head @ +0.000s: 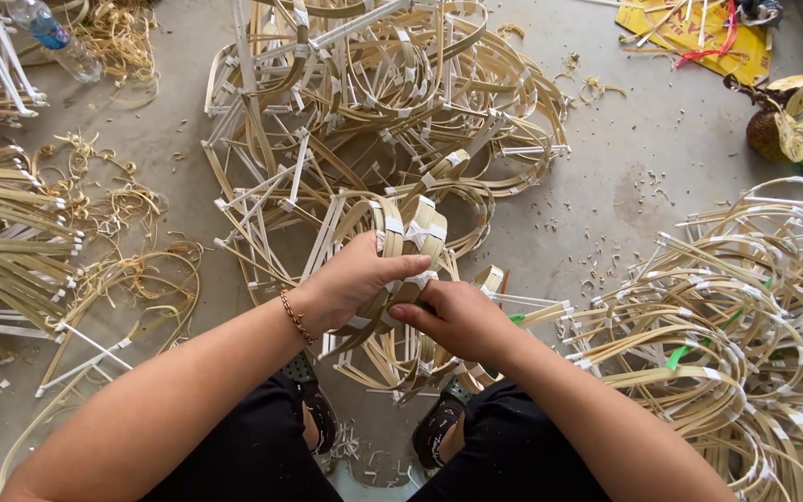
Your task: Assembling and securing curved bamboo frames using plastic zip ties to create structured components.
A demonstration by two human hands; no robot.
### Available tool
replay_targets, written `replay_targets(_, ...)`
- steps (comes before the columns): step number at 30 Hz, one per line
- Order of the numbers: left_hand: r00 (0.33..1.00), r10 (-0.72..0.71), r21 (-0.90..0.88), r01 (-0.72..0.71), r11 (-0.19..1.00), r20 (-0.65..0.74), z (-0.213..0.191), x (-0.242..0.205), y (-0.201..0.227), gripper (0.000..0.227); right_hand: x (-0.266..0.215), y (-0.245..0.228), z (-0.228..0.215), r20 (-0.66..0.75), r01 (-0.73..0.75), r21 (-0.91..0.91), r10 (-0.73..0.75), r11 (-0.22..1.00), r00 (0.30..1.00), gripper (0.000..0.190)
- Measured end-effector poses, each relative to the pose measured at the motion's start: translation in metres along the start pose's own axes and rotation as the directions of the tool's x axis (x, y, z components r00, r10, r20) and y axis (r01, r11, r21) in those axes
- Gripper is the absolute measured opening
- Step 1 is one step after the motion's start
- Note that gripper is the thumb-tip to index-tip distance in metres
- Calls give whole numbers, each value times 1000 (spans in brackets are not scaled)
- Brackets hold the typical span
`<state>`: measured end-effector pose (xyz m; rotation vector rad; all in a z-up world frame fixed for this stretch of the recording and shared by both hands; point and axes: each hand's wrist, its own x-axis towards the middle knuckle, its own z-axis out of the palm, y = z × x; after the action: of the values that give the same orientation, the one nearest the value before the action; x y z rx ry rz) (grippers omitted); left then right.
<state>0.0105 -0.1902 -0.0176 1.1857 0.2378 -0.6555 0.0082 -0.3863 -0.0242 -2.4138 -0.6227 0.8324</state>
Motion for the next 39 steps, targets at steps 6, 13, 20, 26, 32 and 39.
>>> replay_targets(6,986,97,80,-87,993,-135,-19,-10,12,20,-2,18,-17,-46,113,328,-104,938,994,38)
replay_targets(13,989,131,36,-129,991,-64,-17,1,-40,29,-5,2,-22,-119,81,141,-65,987,991,30)
replay_targets(20,982,183,963,-14,268,-37,-18,-16,-18,61,-6,38,-21,-270,339,22,-321,941,908,21)
replay_targets(26,958,285,998,-11,56,-5,-1,-63,17,51,-49,97,-72,-454,416,886,208,203,866,24)
replay_targets(32,748,645,715,-536,449,156,8,-76,22,18,-80,62,-73,-437,439,893,-44,95,898,26)
replay_targets(39,563,585,420,-826,376,584,64,-61,43,30,-59,31,-24,54,120,647,-202,753,978,43)
